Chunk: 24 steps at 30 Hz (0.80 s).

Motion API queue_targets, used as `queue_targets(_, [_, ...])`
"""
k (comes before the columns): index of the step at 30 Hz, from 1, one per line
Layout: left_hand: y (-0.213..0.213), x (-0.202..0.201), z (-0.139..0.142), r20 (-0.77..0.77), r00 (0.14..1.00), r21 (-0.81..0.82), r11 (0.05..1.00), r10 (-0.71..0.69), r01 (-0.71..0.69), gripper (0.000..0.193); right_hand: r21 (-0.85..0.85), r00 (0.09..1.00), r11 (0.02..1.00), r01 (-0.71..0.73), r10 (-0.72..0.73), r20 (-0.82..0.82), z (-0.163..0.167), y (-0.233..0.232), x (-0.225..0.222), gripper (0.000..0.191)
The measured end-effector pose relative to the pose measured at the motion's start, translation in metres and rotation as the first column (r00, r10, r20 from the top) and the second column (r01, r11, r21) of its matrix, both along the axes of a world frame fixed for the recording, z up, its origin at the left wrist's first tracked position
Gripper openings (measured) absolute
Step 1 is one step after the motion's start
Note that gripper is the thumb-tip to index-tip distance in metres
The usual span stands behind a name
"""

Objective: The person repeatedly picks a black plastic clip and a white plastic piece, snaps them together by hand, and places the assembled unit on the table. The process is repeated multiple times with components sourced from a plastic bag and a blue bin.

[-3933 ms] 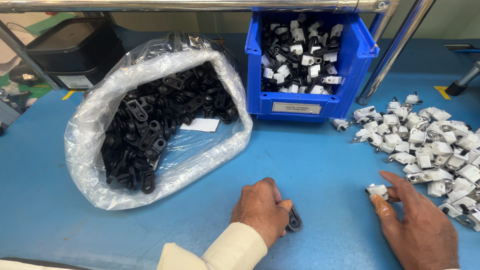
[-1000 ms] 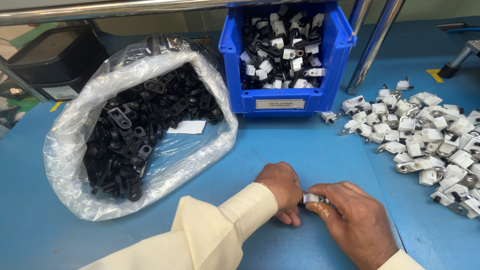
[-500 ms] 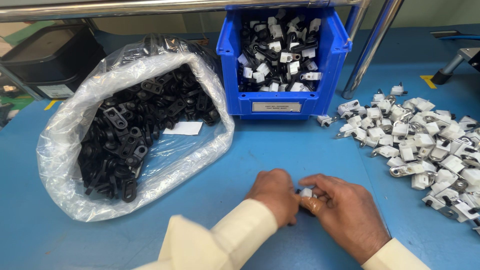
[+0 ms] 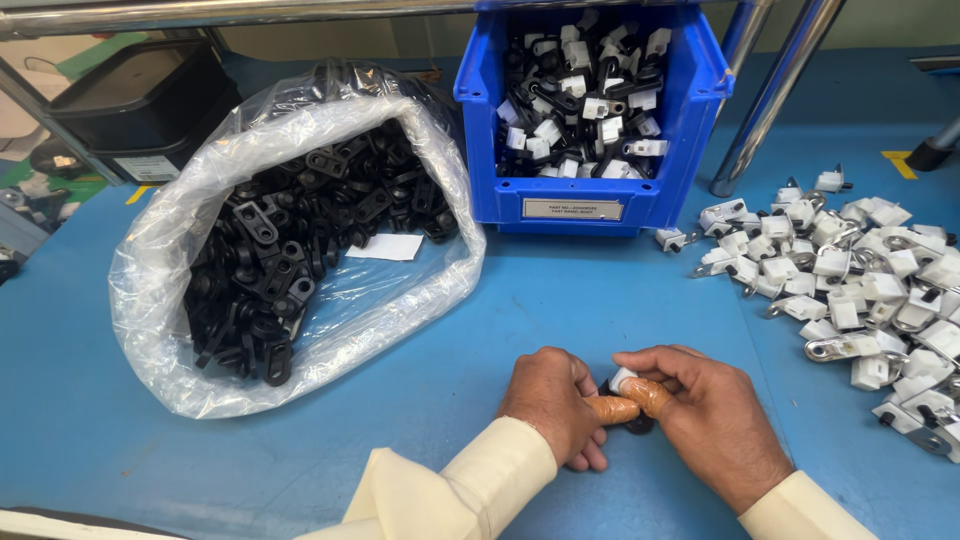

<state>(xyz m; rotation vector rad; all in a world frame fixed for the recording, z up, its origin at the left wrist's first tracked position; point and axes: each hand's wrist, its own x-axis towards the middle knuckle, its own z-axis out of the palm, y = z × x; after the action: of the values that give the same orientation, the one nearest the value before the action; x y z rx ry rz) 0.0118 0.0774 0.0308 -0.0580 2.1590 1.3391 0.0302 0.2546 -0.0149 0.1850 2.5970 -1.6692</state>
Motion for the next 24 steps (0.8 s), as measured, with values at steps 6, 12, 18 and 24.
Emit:
queue_targets(6, [0.001, 0.004, 0.008, 0.065, 0.995, 0.042, 0.996, 0.074, -0.077, 0.023, -0.027, 1.000, 0.999, 0.020, -0.020, -0.002, -0.001, -0.001, 0.002, 0.028])
queue_targets(12, [0.007, 0.003, 0.012, -0.369, 0.918, -0.324, 0.946, -0.145, 0.019, 0.024, 0.197, 0.989, 0.973, 0.118, -0.097, -0.113, 0.014, -0.013, 0.024, 0.040])
queue_targets(18, [0.008, -0.024, 0.031, -0.043, 0.941, -0.375, 0.878, -0.336, 0.296, 0.023, 0.259, 0.988, 0.957, 0.135, -0.108, -0.114, 0.027, -0.022, 0.028, 0.039])
queue_targets(24, [0.007, -0.032, 0.040, 0.034, 0.892, -0.382, 0.819, -0.451, 0.429, 0.023, 0.183, 0.989, 0.972, 0.146, -0.142, -0.035, 0.031, -0.024, 0.025, 0.032])
